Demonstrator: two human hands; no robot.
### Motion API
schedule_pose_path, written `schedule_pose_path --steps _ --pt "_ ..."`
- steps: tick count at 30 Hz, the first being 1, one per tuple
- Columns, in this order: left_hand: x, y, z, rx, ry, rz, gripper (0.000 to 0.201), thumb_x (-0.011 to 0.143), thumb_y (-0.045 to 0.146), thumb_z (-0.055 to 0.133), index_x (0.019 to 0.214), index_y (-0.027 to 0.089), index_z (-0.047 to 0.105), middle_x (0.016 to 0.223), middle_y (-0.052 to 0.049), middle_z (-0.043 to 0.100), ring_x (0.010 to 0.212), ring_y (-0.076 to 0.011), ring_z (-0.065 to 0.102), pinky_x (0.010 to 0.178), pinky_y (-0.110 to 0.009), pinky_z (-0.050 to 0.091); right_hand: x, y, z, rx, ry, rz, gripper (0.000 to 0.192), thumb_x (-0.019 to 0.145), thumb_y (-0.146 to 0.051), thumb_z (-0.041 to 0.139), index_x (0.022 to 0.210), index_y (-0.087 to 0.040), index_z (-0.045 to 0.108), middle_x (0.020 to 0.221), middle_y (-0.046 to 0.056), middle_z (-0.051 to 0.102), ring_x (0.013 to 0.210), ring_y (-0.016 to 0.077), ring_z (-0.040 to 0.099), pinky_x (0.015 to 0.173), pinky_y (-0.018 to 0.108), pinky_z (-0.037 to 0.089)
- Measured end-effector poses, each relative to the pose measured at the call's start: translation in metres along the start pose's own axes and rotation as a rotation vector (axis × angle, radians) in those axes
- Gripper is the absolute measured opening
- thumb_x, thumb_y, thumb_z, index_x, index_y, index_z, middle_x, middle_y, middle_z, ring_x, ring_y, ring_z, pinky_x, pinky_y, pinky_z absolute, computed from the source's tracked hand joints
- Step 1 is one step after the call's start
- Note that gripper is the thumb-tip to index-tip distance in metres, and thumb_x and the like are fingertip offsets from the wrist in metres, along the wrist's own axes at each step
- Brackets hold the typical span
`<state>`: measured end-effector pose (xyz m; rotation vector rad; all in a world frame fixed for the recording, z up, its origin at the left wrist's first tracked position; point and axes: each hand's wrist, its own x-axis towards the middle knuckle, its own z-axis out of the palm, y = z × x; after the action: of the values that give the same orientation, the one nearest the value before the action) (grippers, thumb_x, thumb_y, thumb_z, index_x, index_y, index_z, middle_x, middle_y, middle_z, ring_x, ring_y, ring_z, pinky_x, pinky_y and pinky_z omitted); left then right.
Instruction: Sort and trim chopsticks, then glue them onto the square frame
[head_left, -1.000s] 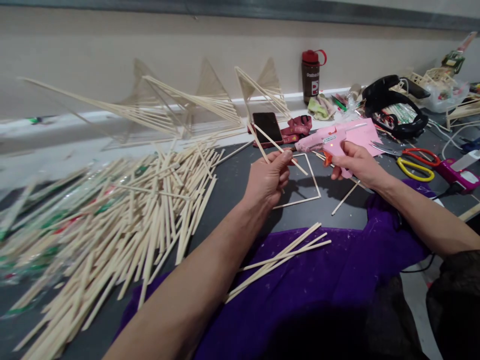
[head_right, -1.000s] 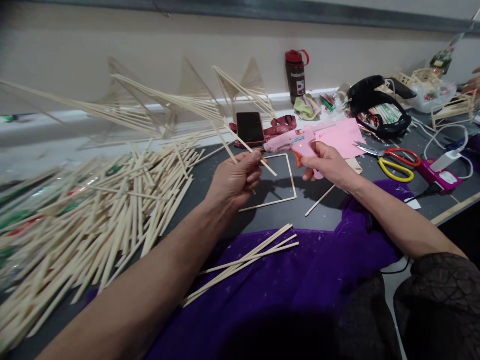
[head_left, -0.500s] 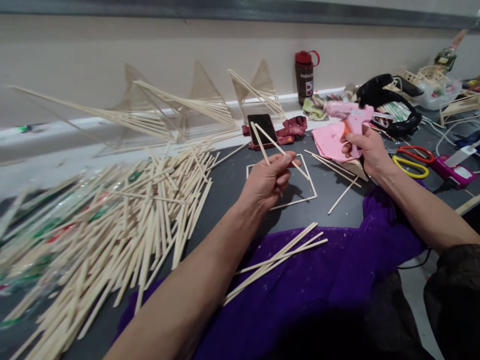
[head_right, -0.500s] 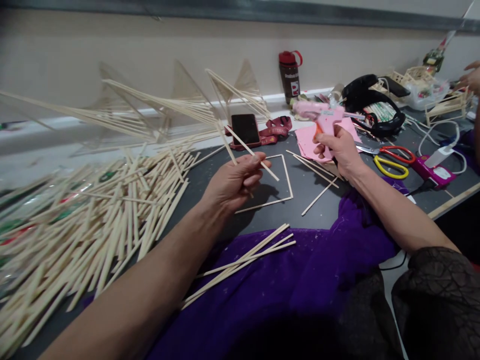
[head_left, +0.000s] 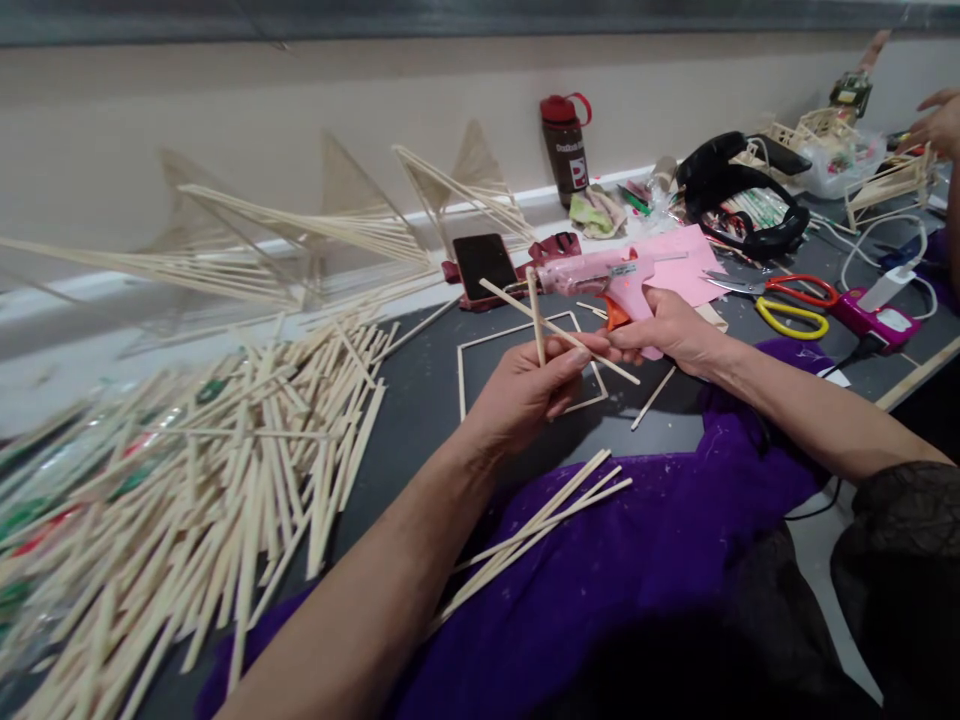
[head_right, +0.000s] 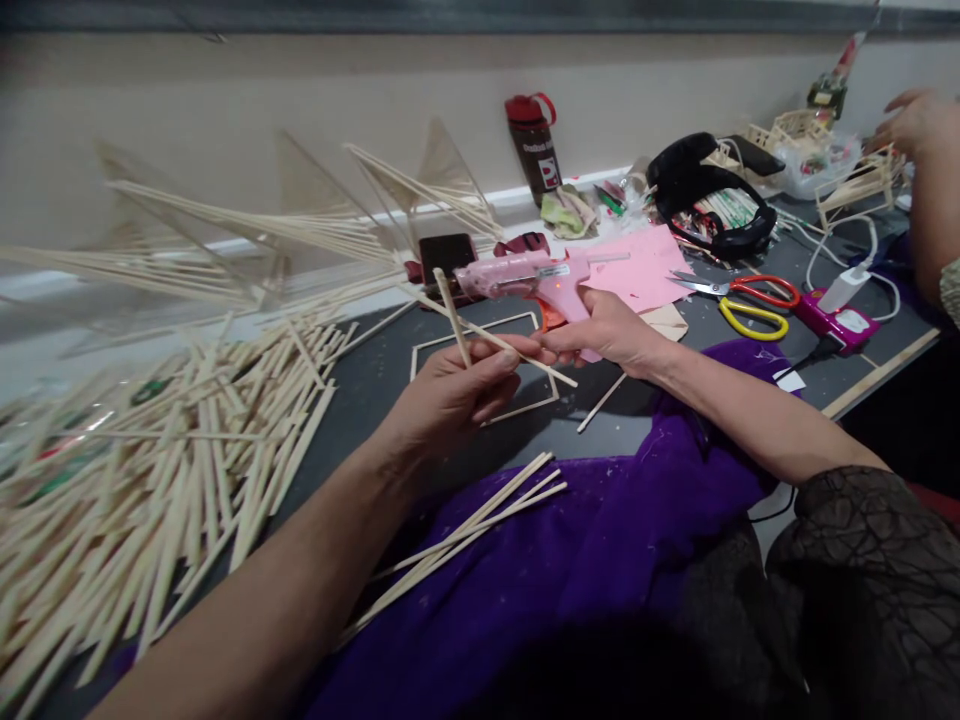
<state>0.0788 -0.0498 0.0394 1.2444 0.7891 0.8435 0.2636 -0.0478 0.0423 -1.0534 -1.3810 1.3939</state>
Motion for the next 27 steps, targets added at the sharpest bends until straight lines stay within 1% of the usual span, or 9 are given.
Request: schedule_pose_path --steps 2,4,7,9,11,14,17,22,27 --pt "-0.001 0.0 0.002 0.023 -0.011 0.025 0.027 0.068 0.039 0.08 0.081 0.016 0.075 0.071 -0.004 0.07 0.037 -0.0029 0.03 0.037 -0.022 0.015 0.001 0.001 0.0 -0.023 0.029 -0.014 0.017 0.062 -0.023 0.071 0.07 -0.015 0.059 0.057 -0.001 0.06 0.048 0.0076 0.051 0.043 0.019 0.039" --pt "-0.002 0.001 0.002 0.049 -0.005 0.034 0.026 0.069 0.039 0.078 0.082 0.016 0.076 0.059 -0.001 0.062 0.038 -0.0042 0.03 0.038 -0.022 0.016 0.004 0.001 -0.004 -0.042 0.102 -0.052 0.019 0.063 -0.023 0.072 0.071 -0.017 0.056 0.056 -0.002 0.057 0.048 0.0075 0.05 0.043 0.019 0.04" --pt "0.001 0.002 -0.002 0.07 0.078 0.046 0.024 0.067 0.036 0.079 0.08 0.016 0.076 0.047 0.004 0.046 0.039 -0.0055 0.03 0.039 -0.022 0.016 0.013 -0.002 -0.023 -0.1 0.329 -0.148 0.023 0.064 -0.02 0.073 0.079 -0.018 0.055 0.062 -0.003 0.057 0.05 0.0077 0.05 0.045 0.02 0.043" --pt "0.006 0.001 -0.008 0.059 0.171 0.072 0.022 0.064 0.033 0.079 0.076 0.016 0.075 0.054 0.002 0.054 0.039 -0.0044 0.031 0.039 -0.022 0.015 0.018 -0.006 -0.043 -0.161 0.454 -0.192 0.028 0.065 -0.019 0.072 0.087 -0.018 0.057 0.07 -0.002 0.06 0.054 0.0086 0.053 0.046 0.02 0.044" --pt "0.01 -0.001 -0.014 0.056 0.246 0.088 0.021 0.063 0.032 0.079 0.074 0.015 0.074 0.066 -0.001 0.064 0.039 -0.0033 0.033 0.038 -0.022 0.015 0.021 -0.011 -0.06 -0.189 0.506 -0.207 0.029 0.068 -0.02 0.071 0.094 -0.019 0.058 0.078 0.0 0.063 0.058 0.0089 0.055 0.046 0.019 0.044" --pt "0.014 -0.003 -0.02 0.088 0.313 0.095 0.02 0.066 0.031 0.078 0.077 0.015 0.074 0.069 -0.002 0.066 0.039 -0.0032 0.035 0.037 -0.021 0.018 0.017 -0.019 -0.074 -0.174 0.464 -0.179 0.023 0.075 -0.024 0.069 0.096 -0.018 0.06 0.09 0.004 0.067 0.06 0.0088 0.058 0.045 0.018 0.042" --pt "0.014 -0.001 -0.023 0.124 0.373 0.089 0.017 0.068 0.03 0.077 0.072 0.014 0.071 0.07 -0.003 0.067 0.039 -0.0029 0.036 0.036 -0.021 0.019 0.006 -0.024 -0.074 -0.142 0.331 -0.136 0.021 0.077 -0.023 0.067 0.096 -0.015 0.063 0.096 0.009 0.07 0.06 0.0103 0.062 0.045 0.019 0.043" --pt "0.016 0.0 -0.032 0.13 0.428 0.073 0.017 0.068 0.027 0.076 0.076 0.013 0.071 0.07 -0.003 0.069 0.038 -0.0027 0.037 0.035 -0.02 0.017 -0.01 -0.022 -0.069 -0.162 0.074 -0.034 0.022 0.068 -0.015 0.073 0.089 -0.011 0.067 0.084 0.008 0.072 0.063 0.0144 0.066 0.048 0.022 0.047" --pt "0.018 -0.004 -0.038 0.156 0.411 -0.011 0.017 0.064 0.019 0.076 0.077 0.012 0.069 0.069 -0.005 0.07 0.037 -0.003 0.039 0.035 -0.018 0.019 -0.02 -0.022 -0.065 -0.214 0.093 0.127 0.017 0.074 -0.023 0.079 0.083 -0.013 0.069 0.069 0.003 0.066 0.054 0.0112 0.061 0.046 0.023 0.043"
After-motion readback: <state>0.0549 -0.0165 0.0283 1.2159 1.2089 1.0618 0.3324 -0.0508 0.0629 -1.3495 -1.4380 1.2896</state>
